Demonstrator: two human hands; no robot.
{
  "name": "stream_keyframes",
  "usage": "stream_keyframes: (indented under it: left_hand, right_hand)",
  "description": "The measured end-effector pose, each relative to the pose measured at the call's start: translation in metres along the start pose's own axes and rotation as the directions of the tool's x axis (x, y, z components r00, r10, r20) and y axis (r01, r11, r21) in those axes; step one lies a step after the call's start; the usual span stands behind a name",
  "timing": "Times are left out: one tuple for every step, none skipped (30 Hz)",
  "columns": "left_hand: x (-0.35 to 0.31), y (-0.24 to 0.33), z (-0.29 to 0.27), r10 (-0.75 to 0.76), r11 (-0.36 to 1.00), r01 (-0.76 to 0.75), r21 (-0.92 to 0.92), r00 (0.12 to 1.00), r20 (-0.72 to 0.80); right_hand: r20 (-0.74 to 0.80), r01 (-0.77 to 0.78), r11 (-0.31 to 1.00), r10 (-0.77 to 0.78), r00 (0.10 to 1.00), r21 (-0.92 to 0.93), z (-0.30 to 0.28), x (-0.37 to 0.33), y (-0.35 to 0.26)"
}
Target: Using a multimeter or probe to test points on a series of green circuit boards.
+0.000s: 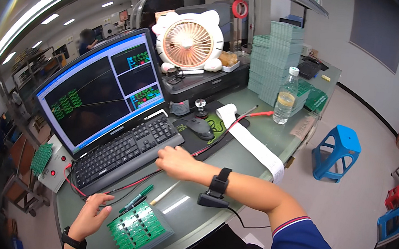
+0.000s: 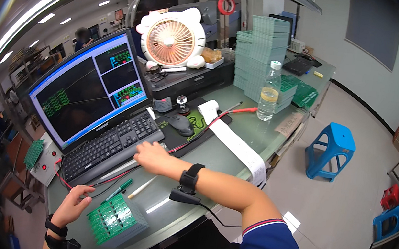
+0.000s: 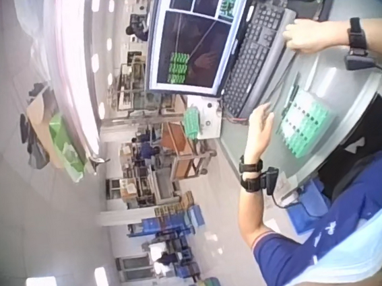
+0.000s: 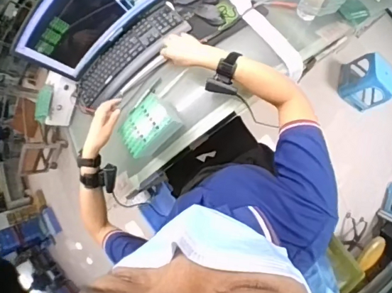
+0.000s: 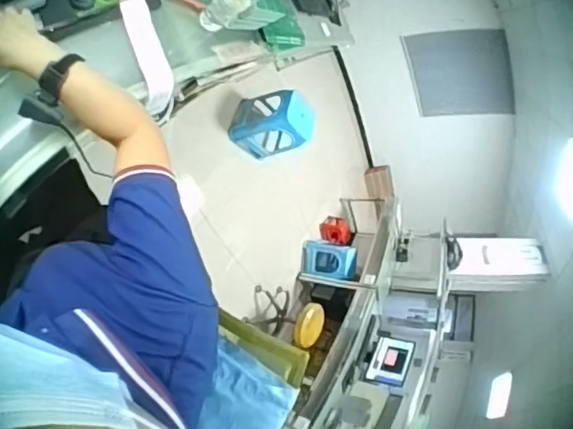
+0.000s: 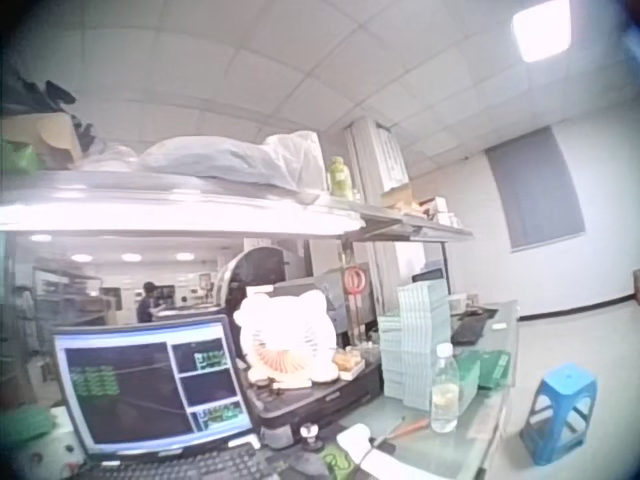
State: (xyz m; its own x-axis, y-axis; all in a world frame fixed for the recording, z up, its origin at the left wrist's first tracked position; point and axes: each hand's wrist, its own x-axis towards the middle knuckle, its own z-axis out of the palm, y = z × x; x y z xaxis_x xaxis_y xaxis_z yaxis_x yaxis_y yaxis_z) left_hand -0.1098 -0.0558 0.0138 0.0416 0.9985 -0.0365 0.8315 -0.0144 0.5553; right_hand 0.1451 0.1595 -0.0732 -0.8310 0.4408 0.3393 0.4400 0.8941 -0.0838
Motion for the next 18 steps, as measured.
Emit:
stream_keyframes:
  left_hand:
    - [-0.002, 0.0, 0.0, 0.012, 1.0, -0.012, -0.002, 1.0, 0.01]
    - [-0.005, 0.001, -0.001, 0.027, 1.0, -0.027, -0.005, 0.999, 0.018]
    - [-0.006, 0.002, -0.002, 0.024, 1.0, -0.023, -0.006, 1.0, 0.014]
    - [-0.008, 0.002, -0.004, 0.061, 0.998, -0.061, 0.014, 0.998, 0.007]
    - [-0.008, 0.004, -0.005, 0.089, 0.995, -0.089, 0.033, 0.996, 0.001]
    - [-0.008, 0.006, -0.006, 0.111, 0.993, -0.111, 0.032, 0.994, 0.004]
    - [-0.009, 0.008, -0.008, 0.086, 0.996, -0.086, 0.007, 0.996, -0.009]
    - [-0.01, 0.011, -0.011, 0.062, 0.998, -0.062, -0.019, 0.998, -0.021]
    - [-0.01, 0.015, -0.014, 0.072, 0.997, -0.072, -0.021, 0.997, -0.02]
    - [-0.009, 0.019, -0.017, 0.077, 0.996, -0.078, -0.031, 0.997, -0.026]
    - [-0.009, 0.023, -0.02, 0.06, 0.998, -0.061, -0.028, 0.998, -0.03]
    - [-0.006, 0.028, -0.024, 0.052, 0.998, -0.053, -0.029, 0.998, -0.035]
    - [-0.002, 0.033, -0.026, 0.092, 0.995, -0.093, -0.045, 0.995, -0.031]
    - [0.002, 0.038, -0.028, 0.116, 0.993, -0.117, -0.033, 0.993, -0.039]
    - [0.007, 0.044, -0.031, 0.118, 0.993, -0.119, -0.003, 0.992, -0.05]
    - [0.01, 0.051, -0.032, 0.117, 0.993, -0.118, 0.001, 0.991, -0.056]
    - [0.013, 0.058, -0.035, 0.133, 0.991, -0.133, -0.008, 0.99, -0.055]
    - [0.015, 0.065, -0.038, 0.137, 0.99, -0.137, 0.01, 0.99, -0.022]
  right_hand:
    - [0.023, 0.01, 1.0, -0.011, 1.0, 0.012, 0.001, -0.001, 0.002]
    - [-0.003, -0.053, 0.998, 0.053, 0.999, -0.027, 0.0, -0.001, 0.006]
    - [-0.044, -0.119, 0.989, 0.115, 0.992, -0.087, 0.0, -0.001, 0.009]
    - [-0.032, -0.118, 0.991, 0.116, 0.993, -0.069, -0.001, -0.001, 0.012]
    - [0.041, -0.143, 0.985, 0.147, 0.988, -0.093, -0.003, -0.001, 0.014]
    - [0.112, -0.171, 0.978, 0.185, 0.976, -0.122, -0.005, -0.001, 0.016]
    - [0.11, -0.179, 0.975, 0.194, 0.975, -0.13, -0.008, -0.002, 0.017]
    - [0.054, -0.175, 0.982, 0.179, 0.982, -0.069, -0.011, -0.002, 0.016]
    - [0.011, -0.172, 0.985, 0.172, 0.985, -0.021, -0.013, -0.002, 0.013]
    - [-0.02, -0.159, 0.985, 0.161, 0.987, 0.071, -0.016, -0.001, 0.009]
    - [-0.019, -0.116, 0.973, 0.122, 0.992, 0.198, -0.019, -0.001, 0.003]
    - [0.015, -0.069, 0.958, 0.067, 0.998, 0.28, -0.02, -0.001, -0.006]
    - [0.045, -0.036, 0.938, 0.022, 0.999, 0.345, -0.022, -0.001, -0.015]
    - [0.087, -0.024, 0.939, -0.007, 0.996, 0.342, -0.022, -0.001, -0.027]
    - [0.148, -0.02, 0.946, -0.029, 0.989, 0.323, -0.024, -0.001, -0.034]
    - [0.192, -0.011, 0.935, -0.061, 0.979, 0.354, -0.027, -0.005, -0.038]
    - [0.192, -0.02, 0.939, -0.049, 0.98, 0.343, -0.033, -0.007, -0.034]
    - [0.127, -0.017, 0.94, -0.028, 0.991, 0.341, -0.039, -0.01, -0.025]
